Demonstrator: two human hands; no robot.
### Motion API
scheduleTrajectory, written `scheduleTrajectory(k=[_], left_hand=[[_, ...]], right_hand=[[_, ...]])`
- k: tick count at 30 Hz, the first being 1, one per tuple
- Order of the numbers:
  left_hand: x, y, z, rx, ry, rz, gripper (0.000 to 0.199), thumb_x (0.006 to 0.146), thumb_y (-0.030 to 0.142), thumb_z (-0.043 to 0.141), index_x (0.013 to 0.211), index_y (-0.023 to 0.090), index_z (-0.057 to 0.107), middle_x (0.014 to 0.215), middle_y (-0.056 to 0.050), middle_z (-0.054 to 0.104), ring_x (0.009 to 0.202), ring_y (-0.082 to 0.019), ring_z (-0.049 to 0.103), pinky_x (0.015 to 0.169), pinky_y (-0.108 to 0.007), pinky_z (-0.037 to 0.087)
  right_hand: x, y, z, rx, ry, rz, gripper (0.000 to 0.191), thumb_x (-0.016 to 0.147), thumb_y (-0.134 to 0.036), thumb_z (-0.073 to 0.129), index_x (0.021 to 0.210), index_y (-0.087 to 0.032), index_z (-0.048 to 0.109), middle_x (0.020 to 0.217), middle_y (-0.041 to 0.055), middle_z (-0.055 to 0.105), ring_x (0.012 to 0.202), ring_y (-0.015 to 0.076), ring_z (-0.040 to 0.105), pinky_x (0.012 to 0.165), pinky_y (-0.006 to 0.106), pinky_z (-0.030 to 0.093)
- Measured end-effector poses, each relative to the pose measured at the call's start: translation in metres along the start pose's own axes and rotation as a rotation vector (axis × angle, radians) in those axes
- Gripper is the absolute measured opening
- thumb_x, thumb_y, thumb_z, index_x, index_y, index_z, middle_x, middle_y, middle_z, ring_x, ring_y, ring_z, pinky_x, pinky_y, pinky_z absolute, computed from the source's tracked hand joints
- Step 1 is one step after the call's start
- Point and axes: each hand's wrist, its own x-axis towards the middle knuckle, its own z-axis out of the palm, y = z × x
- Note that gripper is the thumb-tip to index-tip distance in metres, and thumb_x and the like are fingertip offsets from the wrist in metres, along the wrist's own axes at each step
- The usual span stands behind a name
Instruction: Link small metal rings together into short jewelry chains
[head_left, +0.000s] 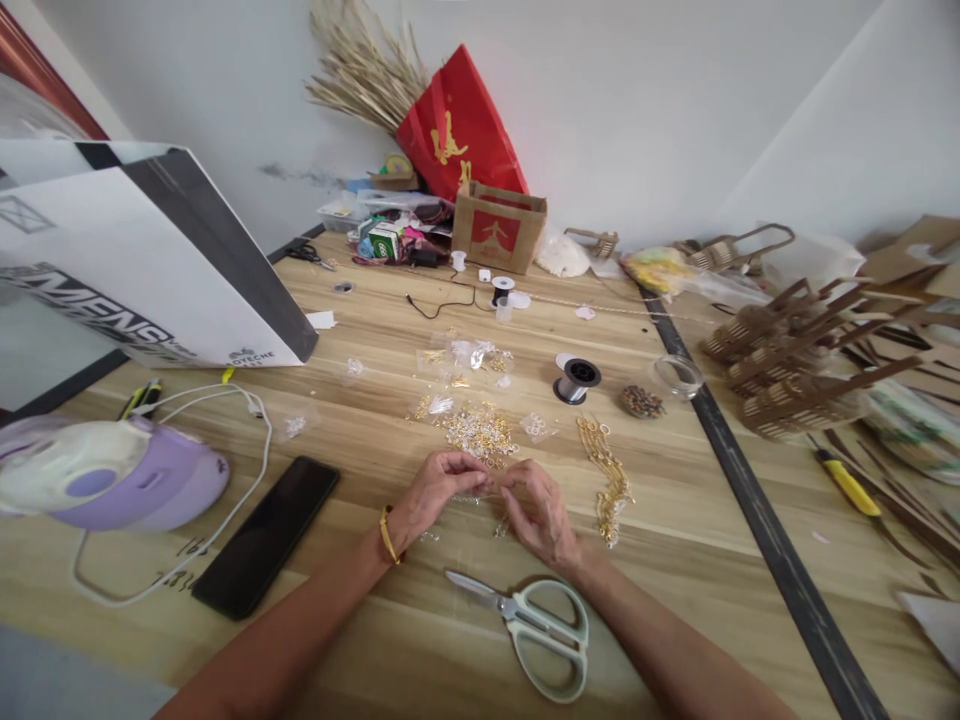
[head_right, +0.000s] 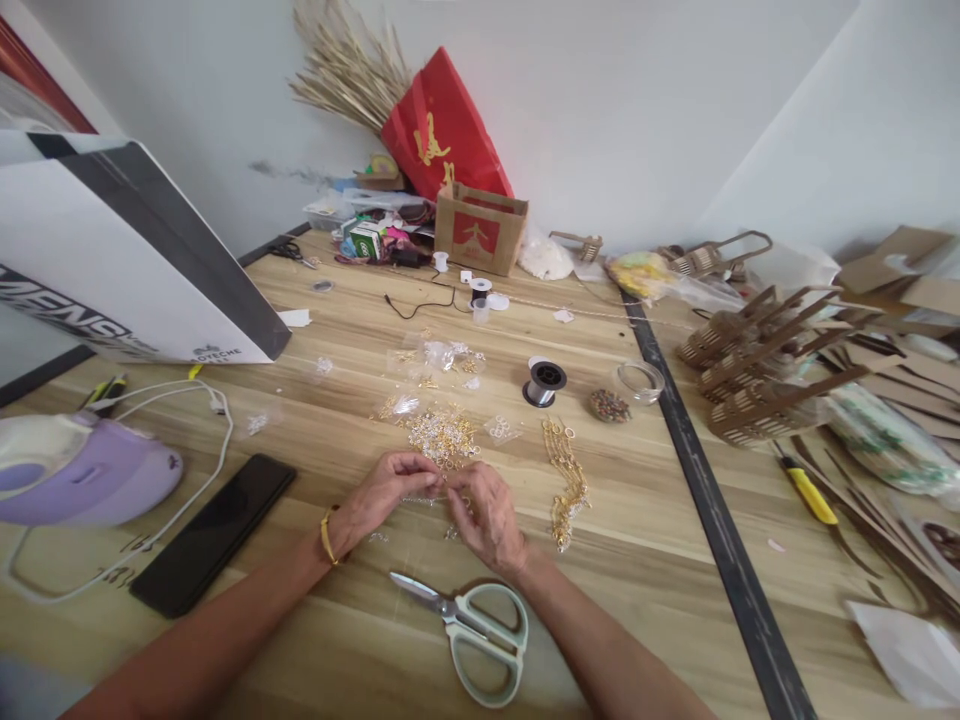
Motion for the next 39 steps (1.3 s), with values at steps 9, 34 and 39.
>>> scheduleTrajectory(k=[9,34,39], left_hand=[[-0.0019,0.0012,0.0028,-0.028,0.014,-0.012,0.023,0.054,0.027,0.08,0.066,0.011,0.067,0.06,-0.001,0.066,0.058,-0.012,0.06,0.066,-0.027,0.048],[-0.0059,0.0087,0.0044,0.08,0.024,0.023,0.016,0.058,0.023,0.077,0.067,0.012,0.068,0.061,-0.001,0.066,0.06,-0.013,0.059,0.064,-0.025,0.048],[-0.0056,0.0076,0.0042,0.078,0.013,0.029,0.019,0.058,0.026,0.077,0.068,0.011,0.068,0.061,-0.001,0.066,0.06,-0.012,0.059,0.063,-0.025,0.047]], right_hand=[[-0.0026,0.0019,0.0013,-0.042,0.006,0.023,0.018,0.085,-0.013,0.05,0.1,-0.023,0.054,0.086,0.006,0.064,0.079,0.0198,0.058,0.071,0.035,0.048],[-0.0004,0.0006,0.0017,-0.06,0.017,-0.037,0.016,0.086,-0.011,0.052,0.097,-0.022,0.053,0.085,0.0051,0.062,0.078,0.0191,0.056,0.069,0.034,0.046],[-0.0002,0.0,0.0016,-0.042,0.003,-0.027,0.017,0.085,-0.01,0.052,0.098,-0.022,0.053,0.085,0.0048,0.062,0.078,0.0188,0.056,0.07,0.034,0.046]])
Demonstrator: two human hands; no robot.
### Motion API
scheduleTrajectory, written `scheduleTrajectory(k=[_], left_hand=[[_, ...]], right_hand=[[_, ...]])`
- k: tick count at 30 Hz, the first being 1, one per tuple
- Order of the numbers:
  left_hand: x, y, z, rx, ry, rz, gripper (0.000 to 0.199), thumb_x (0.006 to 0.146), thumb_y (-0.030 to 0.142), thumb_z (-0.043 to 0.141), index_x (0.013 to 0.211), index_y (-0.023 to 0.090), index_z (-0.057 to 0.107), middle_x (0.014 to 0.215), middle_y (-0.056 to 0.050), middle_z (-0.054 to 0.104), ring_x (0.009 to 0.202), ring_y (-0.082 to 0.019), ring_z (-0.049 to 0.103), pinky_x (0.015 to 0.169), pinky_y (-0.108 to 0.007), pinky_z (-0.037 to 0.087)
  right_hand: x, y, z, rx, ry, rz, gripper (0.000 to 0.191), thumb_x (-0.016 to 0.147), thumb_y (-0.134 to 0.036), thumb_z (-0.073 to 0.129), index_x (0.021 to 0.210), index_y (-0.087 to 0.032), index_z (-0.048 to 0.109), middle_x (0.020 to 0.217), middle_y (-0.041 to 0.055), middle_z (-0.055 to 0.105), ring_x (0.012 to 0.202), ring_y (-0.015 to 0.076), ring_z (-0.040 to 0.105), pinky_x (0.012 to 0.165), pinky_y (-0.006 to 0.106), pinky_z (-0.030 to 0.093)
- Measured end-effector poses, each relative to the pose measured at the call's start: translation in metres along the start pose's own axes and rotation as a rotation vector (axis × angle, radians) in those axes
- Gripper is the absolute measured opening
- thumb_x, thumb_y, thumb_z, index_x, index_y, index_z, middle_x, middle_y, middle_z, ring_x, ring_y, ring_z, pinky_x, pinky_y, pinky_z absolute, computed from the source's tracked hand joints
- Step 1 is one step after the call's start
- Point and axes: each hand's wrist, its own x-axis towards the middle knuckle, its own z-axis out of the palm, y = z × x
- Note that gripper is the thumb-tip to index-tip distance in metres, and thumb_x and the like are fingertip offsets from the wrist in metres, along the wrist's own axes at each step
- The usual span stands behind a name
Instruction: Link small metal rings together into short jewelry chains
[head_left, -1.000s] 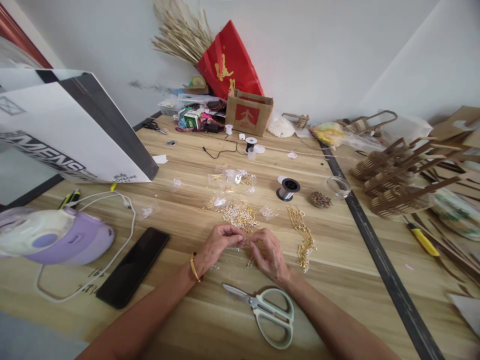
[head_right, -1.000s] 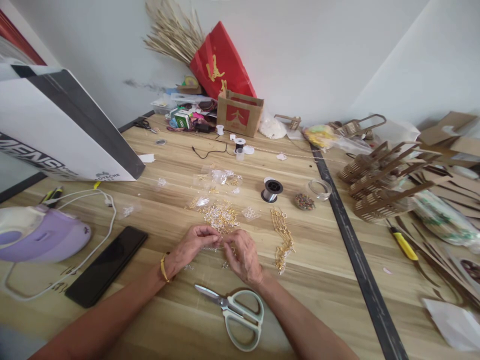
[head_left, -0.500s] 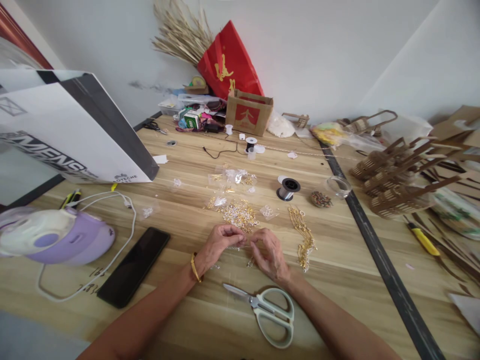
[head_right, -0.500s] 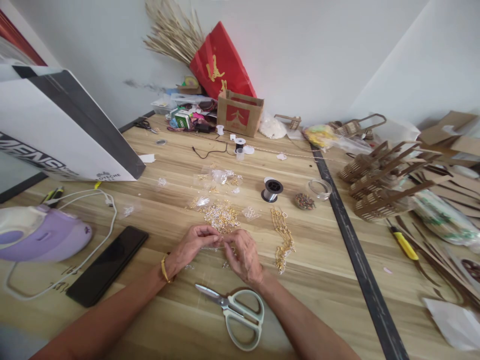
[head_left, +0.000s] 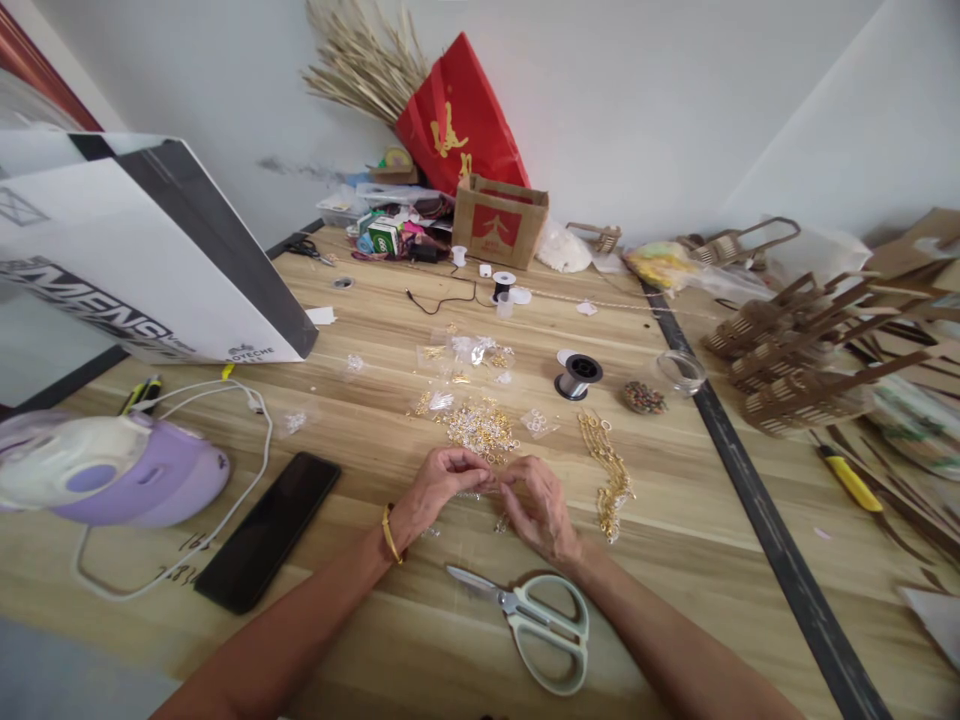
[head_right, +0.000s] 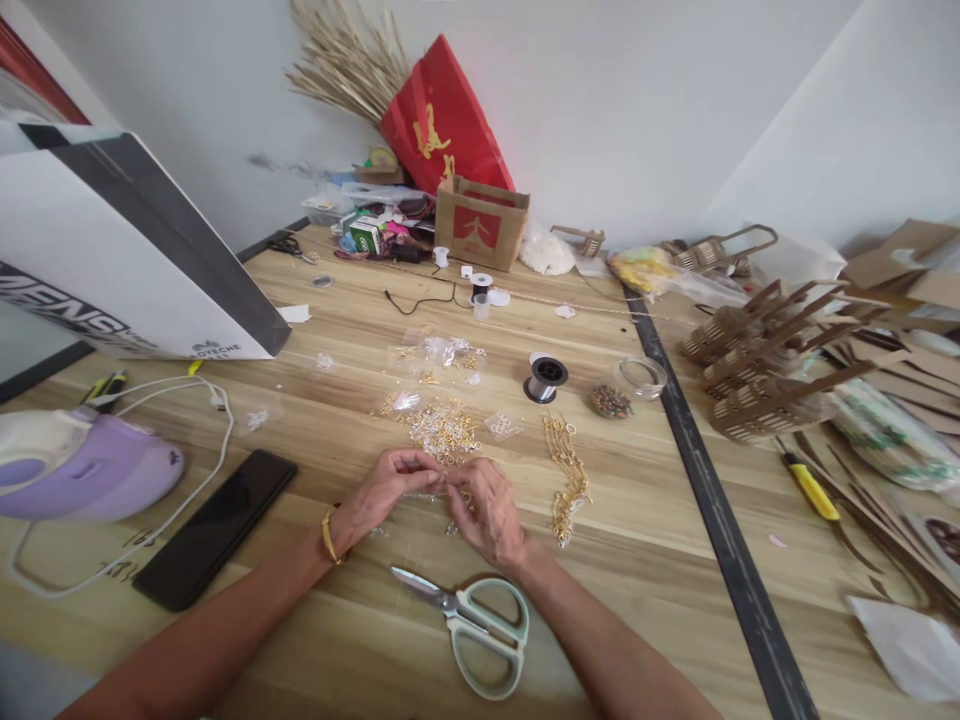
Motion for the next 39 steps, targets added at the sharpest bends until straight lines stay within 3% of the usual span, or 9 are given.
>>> scheduleTrajectory(k=[32,39], left_hand=[[-0.0034,0.0036,0.0021,0.042,0.013,-0.009,0.017,0.059,0.023,0.076,0.069,0.011,0.069,0.064,-0.002,0.067,0.063,-0.013,0.06,0.065,-0.024,0.047],[-0.0037,0.0032,0.0015,0.036,-0.054,0.033,0.023,0.059,0.024,0.078,0.074,0.012,0.067,0.068,-0.002,0.067,0.065,-0.012,0.06,0.065,-0.024,0.046]], right_hand=[[-0.0011,0.0009,0.0001,-0.029,-0.009,0.008,0.012,0.086,-0.013,0.052,0.094,-0.021,0.054,0.083,0.0046,0.062,0.078,0.0184,0.057,0.069,0.033,0.046],[-0.0016,0.0015,0.0009,-0.014,-0.031,0.032,0.012,0.086,-0.014,0.052,0.095,-0.022,0.054,0.082,0.0049,0.061,0.077,0.0191,0.056,0.069,0.034,0.046]])
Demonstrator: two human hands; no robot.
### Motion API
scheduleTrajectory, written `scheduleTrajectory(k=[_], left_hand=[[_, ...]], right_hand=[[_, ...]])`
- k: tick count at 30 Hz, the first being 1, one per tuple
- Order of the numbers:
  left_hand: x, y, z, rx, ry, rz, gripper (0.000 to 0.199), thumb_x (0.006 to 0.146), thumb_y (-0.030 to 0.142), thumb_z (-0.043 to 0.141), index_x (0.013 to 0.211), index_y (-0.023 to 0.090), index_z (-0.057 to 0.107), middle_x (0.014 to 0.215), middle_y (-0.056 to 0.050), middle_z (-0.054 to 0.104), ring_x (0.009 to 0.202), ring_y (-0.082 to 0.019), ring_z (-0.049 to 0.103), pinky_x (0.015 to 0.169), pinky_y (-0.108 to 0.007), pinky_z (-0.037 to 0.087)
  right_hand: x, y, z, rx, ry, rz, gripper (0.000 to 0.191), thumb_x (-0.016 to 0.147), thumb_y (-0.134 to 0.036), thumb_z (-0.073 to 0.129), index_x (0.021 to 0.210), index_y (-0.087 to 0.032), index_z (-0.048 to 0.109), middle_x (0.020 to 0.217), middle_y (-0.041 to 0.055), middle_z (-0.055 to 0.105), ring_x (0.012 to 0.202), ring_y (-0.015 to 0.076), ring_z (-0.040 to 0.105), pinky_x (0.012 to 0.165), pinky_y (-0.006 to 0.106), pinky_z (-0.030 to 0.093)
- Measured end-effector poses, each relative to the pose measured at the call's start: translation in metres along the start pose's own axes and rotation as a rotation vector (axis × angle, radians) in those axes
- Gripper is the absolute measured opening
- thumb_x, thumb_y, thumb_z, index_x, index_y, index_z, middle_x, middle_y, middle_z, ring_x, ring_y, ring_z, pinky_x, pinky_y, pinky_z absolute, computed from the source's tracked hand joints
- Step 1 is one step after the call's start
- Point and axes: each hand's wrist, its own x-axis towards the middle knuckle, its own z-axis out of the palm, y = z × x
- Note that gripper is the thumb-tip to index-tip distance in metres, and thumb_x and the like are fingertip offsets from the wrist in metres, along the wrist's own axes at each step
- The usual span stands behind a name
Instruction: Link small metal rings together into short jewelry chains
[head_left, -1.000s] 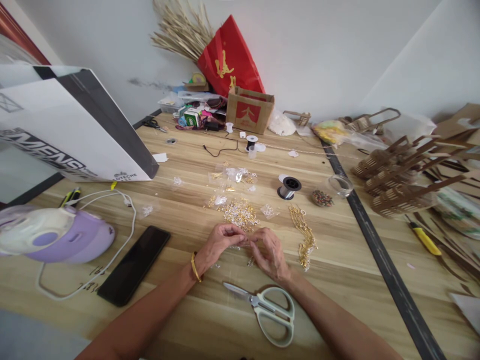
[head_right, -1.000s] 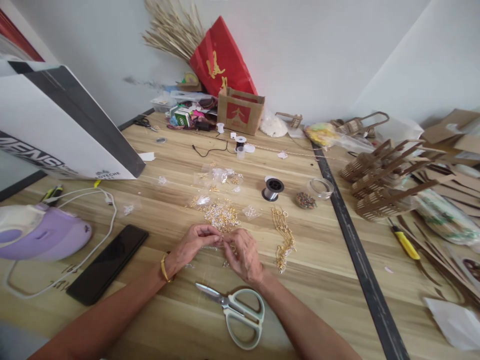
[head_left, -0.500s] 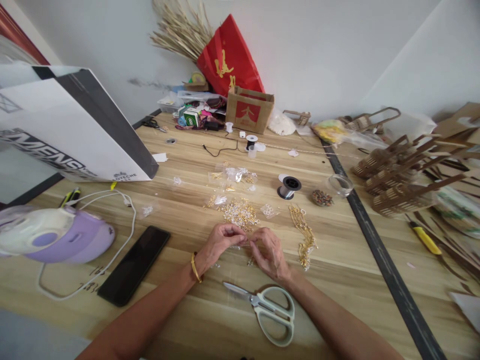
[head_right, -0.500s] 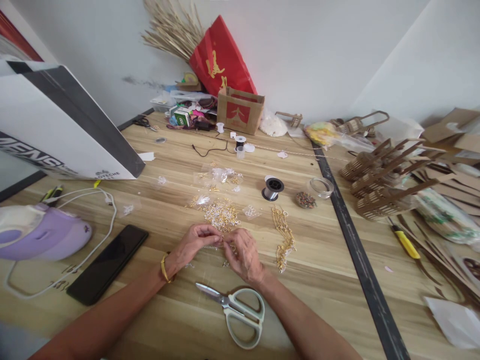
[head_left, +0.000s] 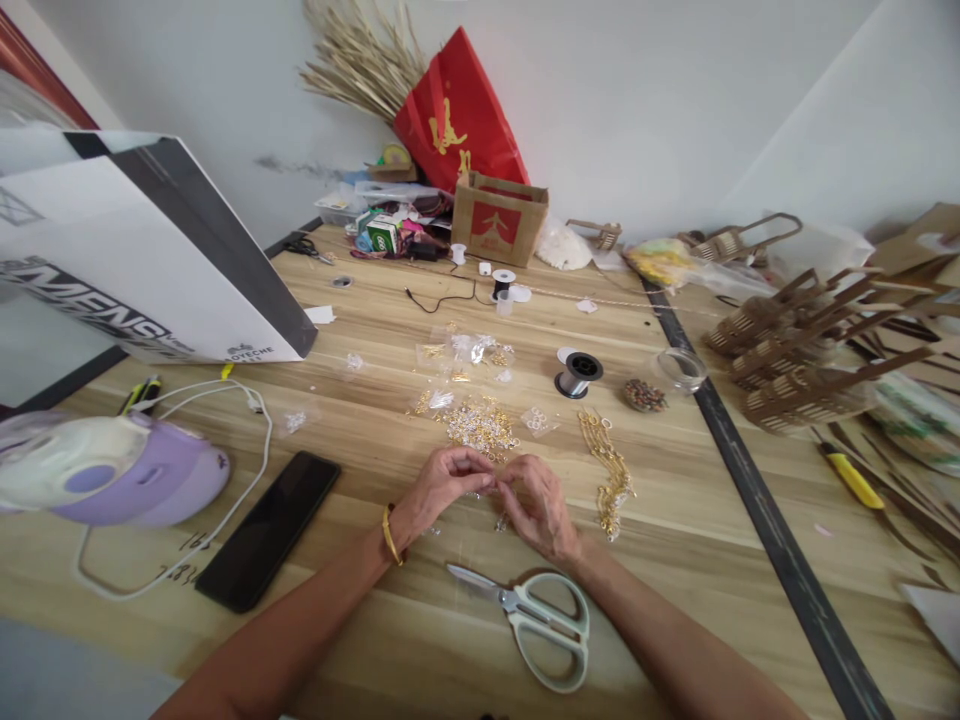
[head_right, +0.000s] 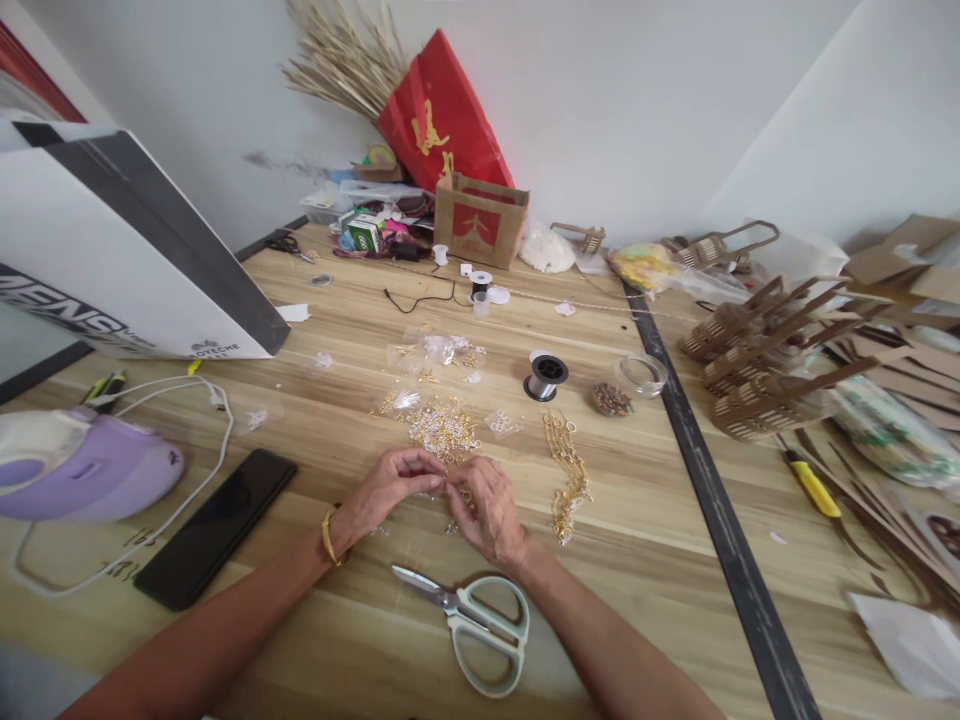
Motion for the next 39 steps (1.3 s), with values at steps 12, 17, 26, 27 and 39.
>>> scheduleTrajectory(k=[12,17,26,27,39], left_hand=[[0.001,-0.002,-0.004,0.042,-0.079,0.003,0.027,0.06,0.025,0.078,0.08,0.01,0.069,0.074,-0.005,0.071,0.069,-0.015,0.063,0.07,-0.027,0.049],[0.002,-0.003,-0.005,0.054,-0.05,0.013,0.023,0.058,0.027,0.079,0.07,0.011,0.068,0.062,-0.002,0.067,0.061,-0.013,0.06,0.065,-0.026,0.049],[-0.001,0.004,-0.006,0.145,-0.089,0.051,0.015,0.064,0.027,0.073,0.065,0.013,0.068,0.06,-0.001,0.064,0.061,-0.012,0.056,0.062,-0.023,0.044],[-0.002,0.005,-0.006,0.165,-0.089,0.059,0.014,0.065,0.027,0.071,0.066,0.013,0.068,0.061,-0.001,0.064,0.061,-0.012,0.055,0.062,-0.023,0.044],[-0.003,0.009,-0.006,0.252,-0.024,0.152,0.016,0.07,0.03,0.069,0.068,0.013,0.068,0.068,-0.003,0.064,0.066,-0.013,0.054,0.063,-0.023,0.042]], right_hand=[[0.001,-0.002,-0.001,0.042,-0.004,-0.007,0.013,0.087,-0.012,0.052,0.095,-0.021,0.053,0.084,0.0052,0.06,0.078,0.0187,0.055,0.068,0.034,0.046],[0.002,-0.003,-0.001,0.032,-0.004,-0.01,0.011,0.087,-0.014,0.051,0.095,-0.021,0.054,0.082,0.0053,0.06,0.076,0.0188,0.056,0.067,0.034,0.047],[0.003,-0.003,-0.003,0.084,-0.012,0.006,0.01,0.089,-0.017,0.048,0.096,-0.021,0.055,0.08,0.0054,0.06,0.075,0.0186,0.057,0.066,0.032,0.048],[0.003,-0.004,-0.004,0.097,-0.014,0.021,0.011,0.09,-0.018,0.047,0.097,-0.021,0.055,0.08,0.0054,0.06,0.075,0.0185,0.057,0.066,0.032,0.048],[0.007,-0.006,-0.008,0.205,0.078,0.169,0.018,0.095,-0.024,0.038,0.093,-0.02,0.054,0.081,0.005,0.057,0.076,0.0173,0.055,0.068,0.032,0.046]])
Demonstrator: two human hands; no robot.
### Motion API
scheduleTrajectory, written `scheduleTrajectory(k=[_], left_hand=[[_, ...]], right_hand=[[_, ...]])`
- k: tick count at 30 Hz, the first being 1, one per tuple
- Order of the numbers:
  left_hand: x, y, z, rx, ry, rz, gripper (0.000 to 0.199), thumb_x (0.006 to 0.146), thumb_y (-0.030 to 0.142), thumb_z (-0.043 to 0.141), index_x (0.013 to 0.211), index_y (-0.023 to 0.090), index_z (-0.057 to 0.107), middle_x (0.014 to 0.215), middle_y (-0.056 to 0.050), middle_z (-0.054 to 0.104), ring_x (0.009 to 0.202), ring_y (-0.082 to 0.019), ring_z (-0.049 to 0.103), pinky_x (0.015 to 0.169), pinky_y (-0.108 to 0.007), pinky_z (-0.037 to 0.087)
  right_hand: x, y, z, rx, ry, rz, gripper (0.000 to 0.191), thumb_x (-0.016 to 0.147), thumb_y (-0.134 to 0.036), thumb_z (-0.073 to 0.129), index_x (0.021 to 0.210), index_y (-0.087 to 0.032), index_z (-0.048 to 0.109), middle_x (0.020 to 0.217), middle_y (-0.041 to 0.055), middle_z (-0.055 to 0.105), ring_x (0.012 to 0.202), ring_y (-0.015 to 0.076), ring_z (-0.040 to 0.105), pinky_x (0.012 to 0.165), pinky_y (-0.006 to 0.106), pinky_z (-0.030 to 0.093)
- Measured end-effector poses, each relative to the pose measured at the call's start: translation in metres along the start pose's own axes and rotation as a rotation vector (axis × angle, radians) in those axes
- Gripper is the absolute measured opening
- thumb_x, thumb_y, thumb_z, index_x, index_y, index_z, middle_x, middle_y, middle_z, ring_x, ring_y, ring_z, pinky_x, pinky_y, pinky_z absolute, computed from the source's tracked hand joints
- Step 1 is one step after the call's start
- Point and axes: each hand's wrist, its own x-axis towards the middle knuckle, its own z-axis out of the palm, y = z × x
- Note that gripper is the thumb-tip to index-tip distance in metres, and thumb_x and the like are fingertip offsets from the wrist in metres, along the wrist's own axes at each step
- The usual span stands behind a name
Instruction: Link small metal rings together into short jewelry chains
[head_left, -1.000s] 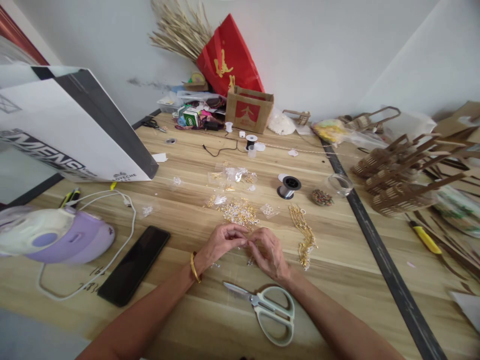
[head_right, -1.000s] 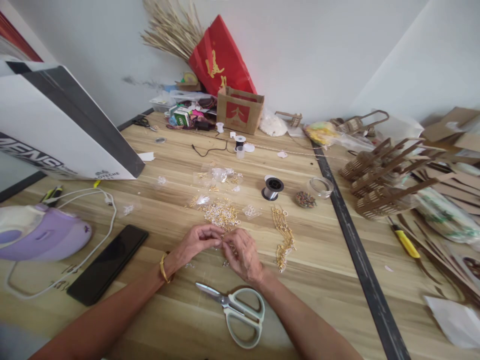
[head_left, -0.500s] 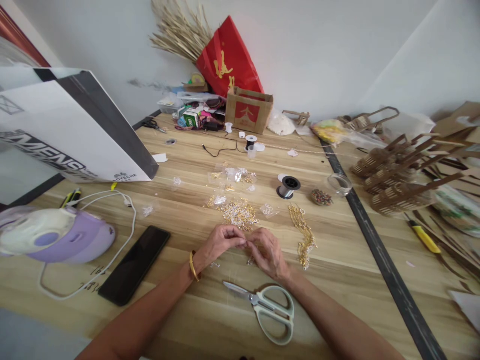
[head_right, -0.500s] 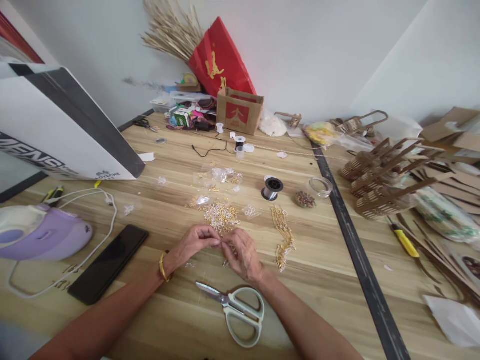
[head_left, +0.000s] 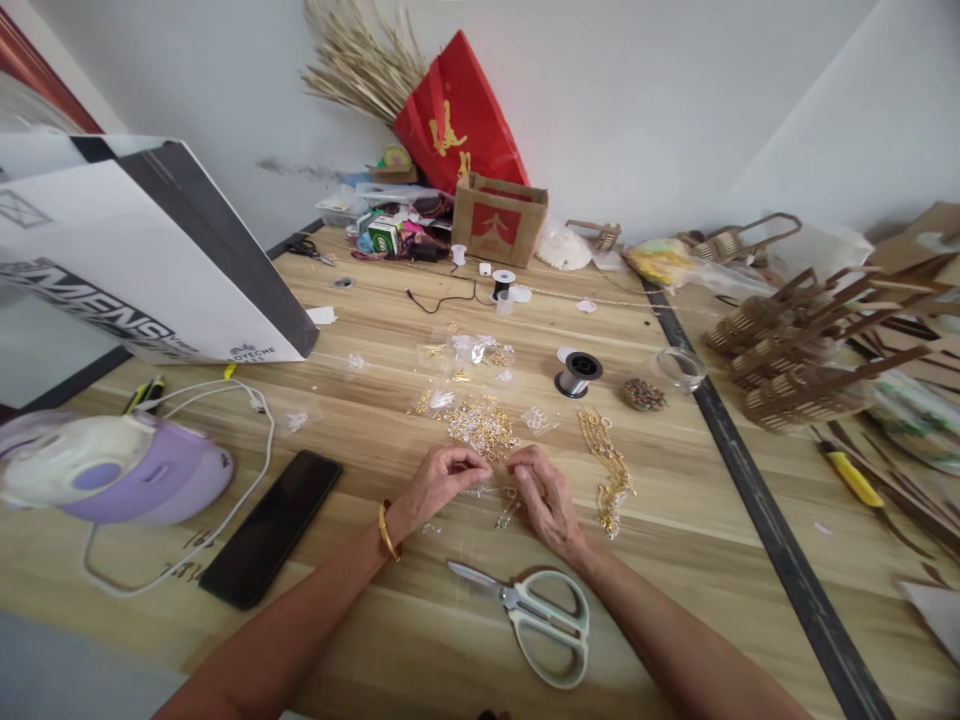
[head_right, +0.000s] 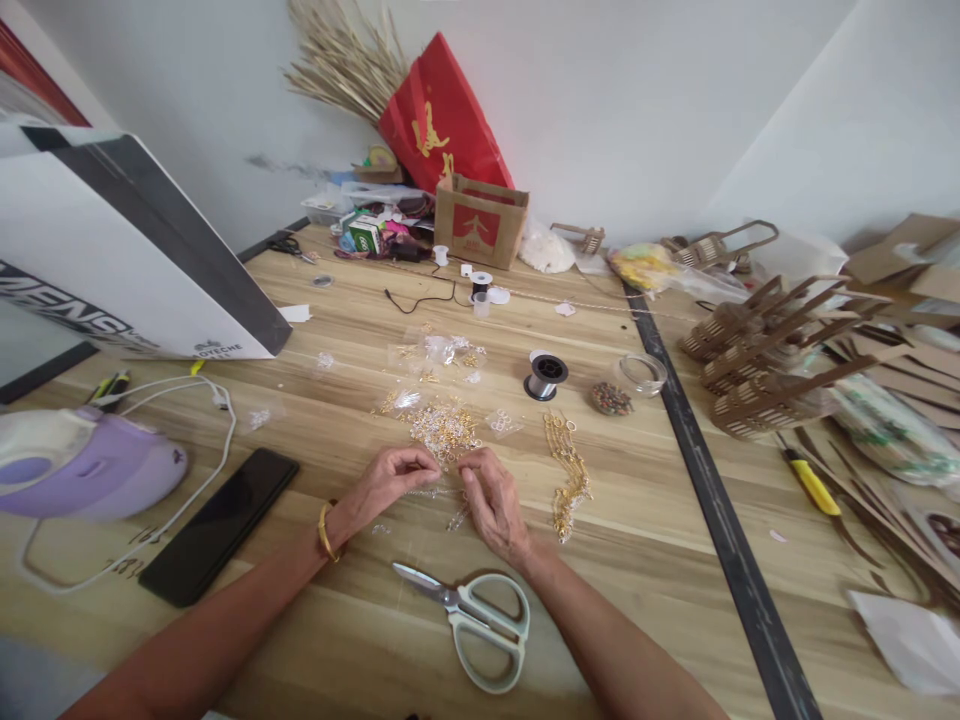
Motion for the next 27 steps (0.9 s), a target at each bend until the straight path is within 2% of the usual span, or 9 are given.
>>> scheduleTrajectory(k=[7,10,14,27], left_hand=[[0.0,-0.0014,-0.0006,0.033,0.03,0.008,0.012,0.071,0.025,0.068,0.071,0.013,0.068,0.071,-0.003,0.065,0.068,-0.014,0.056,0.064,-0.023,0.043],[-0.0005,-0.0023,0.0001,0.061,0.028,0.044,0.01,0.072,0.023,0.066,0.071,0.013,0.068,0.072,-0.004,0.065,0.069,-0.014,0.057,0.065,-0.023,0.043],[-0.002,-0.001,0.0016,0.154,0.035,0.102,0.009,0.074,0.021,0.064,0.069,0.013,0.067,0.072,-0.004,0.064,0.07,-0.015,0.057,0.067,-0.024,0.043],[-0.0014,-0.0049,0.0009,0.407,0.04,0.24,0.009,0.08,0.017,0.06,0.075,0.014,0.067,0.075,-0.005,0.065,0.072,-0.015,0.058,0.068,-0.025,0.044]], right_hand=[[0.0001,-0.0007,0.0013,-0.033,-0.023,-0.042,0.008,0.09,-0.024,0.049,0.095,-0.02,0.054,0.082,0.0051,0.059,0.077,0.018,0.057,0.068,0.032,0.048],[-0.0015,0.0033,0.0038,-0.071,-0.045,-0.101,0.012,0.086,-0.02,0.055,0.098,-0.02,0.054,0.083,0.0053,0.061,0.078,0.0184,0.058,0.069,0.033,0.049],[-0.0025,0.0077,0.0056,-0.099,-0.074,-0.136,0.012,0.087,-0.015,0.054,0.098,-0.021,0.057,0.082,0.0048,0.062,0.078,0.0182,0.058,0.068,0.032,0.05],[0.0,0.0042,0.0041,-0.13,-0.117,-0.09,0.013,0.09,-0.016,0.049,0.097,-0.019,0.059,0.084,0.0066,0.061,0.078,0.018,0.057,0.069,0.032,0.049]])
